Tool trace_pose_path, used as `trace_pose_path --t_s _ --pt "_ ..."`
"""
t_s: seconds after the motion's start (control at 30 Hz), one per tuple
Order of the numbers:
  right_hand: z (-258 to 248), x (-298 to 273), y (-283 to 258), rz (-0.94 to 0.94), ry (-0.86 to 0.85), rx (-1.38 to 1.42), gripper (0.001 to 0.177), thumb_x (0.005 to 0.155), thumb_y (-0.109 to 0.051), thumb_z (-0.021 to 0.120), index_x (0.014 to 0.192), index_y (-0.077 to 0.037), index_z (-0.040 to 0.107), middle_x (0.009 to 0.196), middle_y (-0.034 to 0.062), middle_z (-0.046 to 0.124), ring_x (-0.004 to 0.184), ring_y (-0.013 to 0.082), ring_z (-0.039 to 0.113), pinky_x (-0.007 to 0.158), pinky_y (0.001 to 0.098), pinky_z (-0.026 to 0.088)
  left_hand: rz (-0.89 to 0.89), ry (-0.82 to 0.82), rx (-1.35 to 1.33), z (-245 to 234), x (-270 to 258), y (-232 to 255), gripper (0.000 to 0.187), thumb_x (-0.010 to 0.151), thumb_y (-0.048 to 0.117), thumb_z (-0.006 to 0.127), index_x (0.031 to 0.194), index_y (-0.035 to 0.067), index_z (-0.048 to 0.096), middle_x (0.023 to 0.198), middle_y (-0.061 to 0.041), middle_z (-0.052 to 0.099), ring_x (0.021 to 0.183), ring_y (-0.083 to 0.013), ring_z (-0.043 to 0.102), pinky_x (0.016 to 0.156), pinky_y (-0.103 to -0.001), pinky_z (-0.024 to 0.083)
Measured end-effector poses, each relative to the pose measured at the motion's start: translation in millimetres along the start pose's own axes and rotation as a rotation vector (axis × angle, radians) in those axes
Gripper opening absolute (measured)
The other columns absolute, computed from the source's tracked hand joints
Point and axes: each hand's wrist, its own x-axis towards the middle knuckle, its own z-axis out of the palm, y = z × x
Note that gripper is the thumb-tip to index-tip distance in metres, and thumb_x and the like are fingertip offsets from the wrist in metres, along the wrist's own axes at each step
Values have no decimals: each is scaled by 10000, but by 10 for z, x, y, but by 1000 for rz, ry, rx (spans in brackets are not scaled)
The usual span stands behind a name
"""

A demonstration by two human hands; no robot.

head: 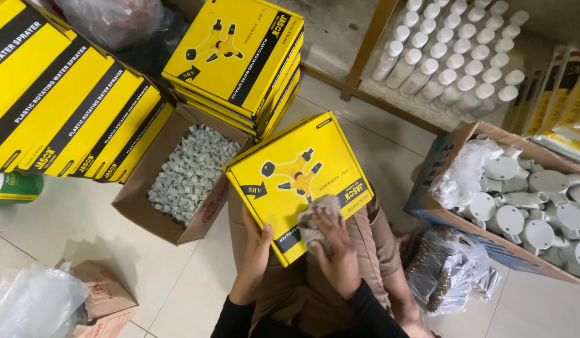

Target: Cleaning yellow product boxes with a cloth

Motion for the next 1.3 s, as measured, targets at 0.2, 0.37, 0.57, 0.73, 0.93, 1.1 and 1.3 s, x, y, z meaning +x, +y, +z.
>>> trace_pose_path --t_s 0.2,0.37,0.57,0.73,0.93,1.1,1.3 --pt "93 123 -437 -186 -235 58 543 1002 -158 644 1523 -109 500 1610 82 468 1531 288 391 1244 518 301 369 66 -40 -36 112 -352 868 984 686 327 1596 108 116 1655 -173 274 1484 -299 374 1165 -452 399" --pt "-33 445 -619 -237 -228 97 494 1023 -119 576 1508 -63 497 1578 123 500 1506 330 432 1254 513 328 408 77 115 29 54 -106 1081 900 832 345 1621 88 36 1691 -164 183 1526 -300 303 1201 -450 354" --pt "-186 561 -650 -95 -221 213 450 1006 1 546 1453 -51 539 1541 129 533 1489 298 447 1269 459 312 49 -127 168 56 -39 272 1376 748 519 768 1570 202 -289 1710 -115 102 1535 -258 299 1170 -435 408" --pt "-153 680 -484 -82 -253 228 508 984 60 526 1473 -78 529 1573 134 496 1519 334 398 1291 472 266 77 -290 145 -53 -32 250 1308 856 204 773 1551 201 -335 1713 -116 94 1544 -249 271 1190 -429 369" --pt "-25 1147 -393 -265 -167 183 706 884 215 626 1502 -89 474 1617 177 423 1551 433 338 1309 636 217 173 -311 341 119 -199 600 1251 794 172 808 1579 102 -164 1627 -178 321 1467 -253 404 1129 -369 429" --pt "-69 1615 -134 -30 89 39 572 971 130 438 1503 -79 437 1588 256 423 1238 392 679 729 337 698 -62 -266 451 -76 -206 306 1451 775 321 836 1514 124 -397 1723 -58 135 1564 -175 213 1207 -362 286" --pt "-214 1267 358 237 196 63 464 1077 -165 443 1541 -160 443 1632 119 413 1497 338 411 1203 442 386 -219 -243 444 -76 -234 425 1465 767 307 833 1497 173 -430 1709 -2 -274 1595 -153 -107 1267 -397 86"
